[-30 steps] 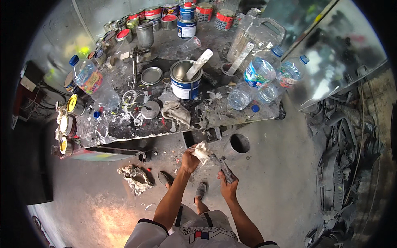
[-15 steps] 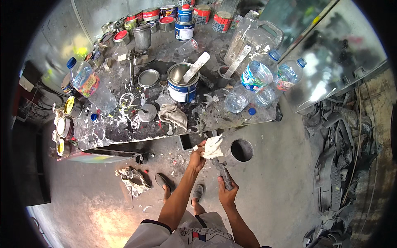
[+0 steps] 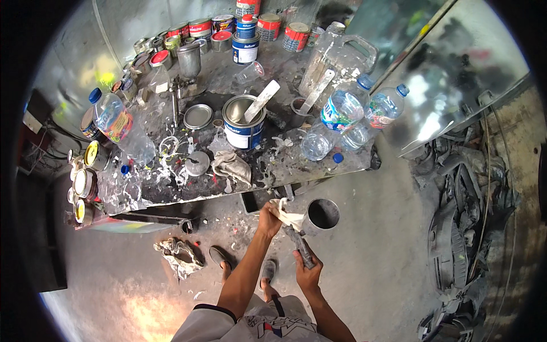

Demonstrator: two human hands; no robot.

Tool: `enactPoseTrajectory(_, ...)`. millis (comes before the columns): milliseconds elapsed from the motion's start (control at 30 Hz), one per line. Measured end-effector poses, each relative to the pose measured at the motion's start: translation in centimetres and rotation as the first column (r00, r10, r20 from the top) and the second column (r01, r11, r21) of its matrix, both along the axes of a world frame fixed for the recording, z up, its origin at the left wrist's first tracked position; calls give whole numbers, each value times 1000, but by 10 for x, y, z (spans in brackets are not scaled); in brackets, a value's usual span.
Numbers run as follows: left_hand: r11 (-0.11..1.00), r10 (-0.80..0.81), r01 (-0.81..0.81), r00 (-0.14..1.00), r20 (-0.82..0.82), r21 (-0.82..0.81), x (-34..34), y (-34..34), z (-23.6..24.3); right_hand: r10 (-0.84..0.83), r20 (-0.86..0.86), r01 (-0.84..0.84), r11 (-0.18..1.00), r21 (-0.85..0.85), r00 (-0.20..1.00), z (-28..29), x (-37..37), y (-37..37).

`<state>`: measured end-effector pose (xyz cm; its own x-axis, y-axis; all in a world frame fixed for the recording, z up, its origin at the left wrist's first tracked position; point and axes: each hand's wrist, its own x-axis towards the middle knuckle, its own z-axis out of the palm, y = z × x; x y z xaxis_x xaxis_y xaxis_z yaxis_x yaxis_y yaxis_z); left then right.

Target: The person uses a spray gun to apply a coat of dark grey paint to the hood and front fender of a car in a paint booth. After finishing the spray, the person walks to a workbench, cleans the spray gun with a cloth, and wipes their hands.

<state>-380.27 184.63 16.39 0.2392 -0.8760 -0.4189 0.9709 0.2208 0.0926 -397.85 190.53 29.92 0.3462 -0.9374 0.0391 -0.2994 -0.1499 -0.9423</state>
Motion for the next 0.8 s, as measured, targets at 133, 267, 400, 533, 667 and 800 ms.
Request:
enactPoseTrajectory(133,999,2,3,995,102,-48,-6,3,-4,-13,22,13,1000,-6,1000,4,-1,-2)
enactPoseTrajectory(267,996,-86,78,966,245,40,-9,-1,-18,-16,35,17,1000,-9,999,6,-3,-4)
enactPoseTrajectory(400,983,-183,170,955,235,75,-13,0,14,-57,54,56,998,25,997,16,-3,-6)
enactPoseTrajectory(533,987,-143,118,952,270,107,-4,-4,-12,-71,81,68,997,38,994,17,-1,-3)
enactPoseTrajectory(667,963,-263,232,913,310,134,-7,-8,0,-66,87,56,992,111,994,14,-9,-2)
enactPoseTrajectory(800,977,-194,133,879,435,167,-20,-2,0,-70,73,65,995,73,995,15,-9,-2)
